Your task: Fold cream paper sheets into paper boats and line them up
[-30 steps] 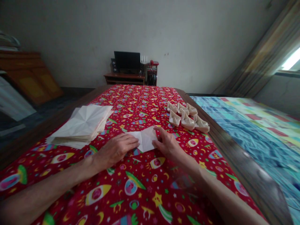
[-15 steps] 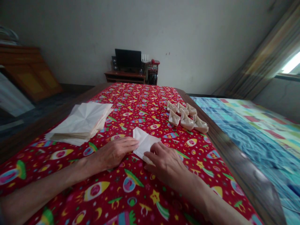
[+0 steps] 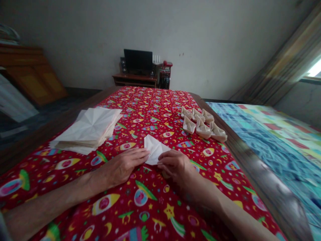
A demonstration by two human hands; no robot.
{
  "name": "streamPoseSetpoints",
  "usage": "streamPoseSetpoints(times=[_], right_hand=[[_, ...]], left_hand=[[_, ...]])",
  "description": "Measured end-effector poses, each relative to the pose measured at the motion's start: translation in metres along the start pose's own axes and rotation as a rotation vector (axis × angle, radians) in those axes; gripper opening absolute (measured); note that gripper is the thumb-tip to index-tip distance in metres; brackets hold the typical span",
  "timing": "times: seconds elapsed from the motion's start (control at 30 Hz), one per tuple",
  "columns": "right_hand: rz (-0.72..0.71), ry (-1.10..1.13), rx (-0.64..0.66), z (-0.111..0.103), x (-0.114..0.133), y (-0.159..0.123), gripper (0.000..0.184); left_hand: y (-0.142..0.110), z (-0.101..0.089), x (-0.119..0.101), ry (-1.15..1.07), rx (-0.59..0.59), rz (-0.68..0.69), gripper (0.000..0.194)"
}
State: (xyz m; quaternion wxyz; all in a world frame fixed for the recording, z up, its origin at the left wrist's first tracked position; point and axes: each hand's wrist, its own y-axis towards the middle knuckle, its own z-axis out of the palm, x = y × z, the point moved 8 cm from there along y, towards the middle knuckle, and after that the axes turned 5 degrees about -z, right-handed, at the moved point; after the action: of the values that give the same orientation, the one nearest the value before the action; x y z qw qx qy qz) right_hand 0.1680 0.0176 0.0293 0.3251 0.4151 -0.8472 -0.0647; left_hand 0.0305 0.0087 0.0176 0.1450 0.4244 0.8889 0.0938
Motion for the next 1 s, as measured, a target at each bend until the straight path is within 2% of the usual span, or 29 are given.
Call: streamPoseSetpoints(times=[0.1,0.2,0.4,0.67,0.83,1.0], right_hand=[[0.255,0.198,-0.017,0.001,-0.026,0.004,0.025],[0.415,0.174,-0.045,0.001,-0.044,0.009,0.028],[0.410,-0.099,-0.050,0.001,-0.049,0.021,0.027],[0.425,-0.210,-0.046,-0.002,-0.046,0.028,0.027],[0.438,-0.238,-0.053,-0.001,-0.045,0.026,0.026],[0.348,-0.282,-0.090,0.000,-0.041,0.025,0.028]], left_hand=[[0.000,-0.001,-0.001,-0.005,-0.022,0.008,0.044],[0.002,-0.002,-0.003,-0.018,-0.031,0.002,0.041],[0.003,-0.007,-0.008,-0.089,-0.055,0.012,0.039],[0.003,-0.006,-0.005,-0.154,-0.154,-0.004,0.042],[0.004,-0.003,-0.007,-0.094,-0.084,-0.038,0.042],[0.005,-0.002,-0.009,-0.054,-0.040,-0.043,0.039]])
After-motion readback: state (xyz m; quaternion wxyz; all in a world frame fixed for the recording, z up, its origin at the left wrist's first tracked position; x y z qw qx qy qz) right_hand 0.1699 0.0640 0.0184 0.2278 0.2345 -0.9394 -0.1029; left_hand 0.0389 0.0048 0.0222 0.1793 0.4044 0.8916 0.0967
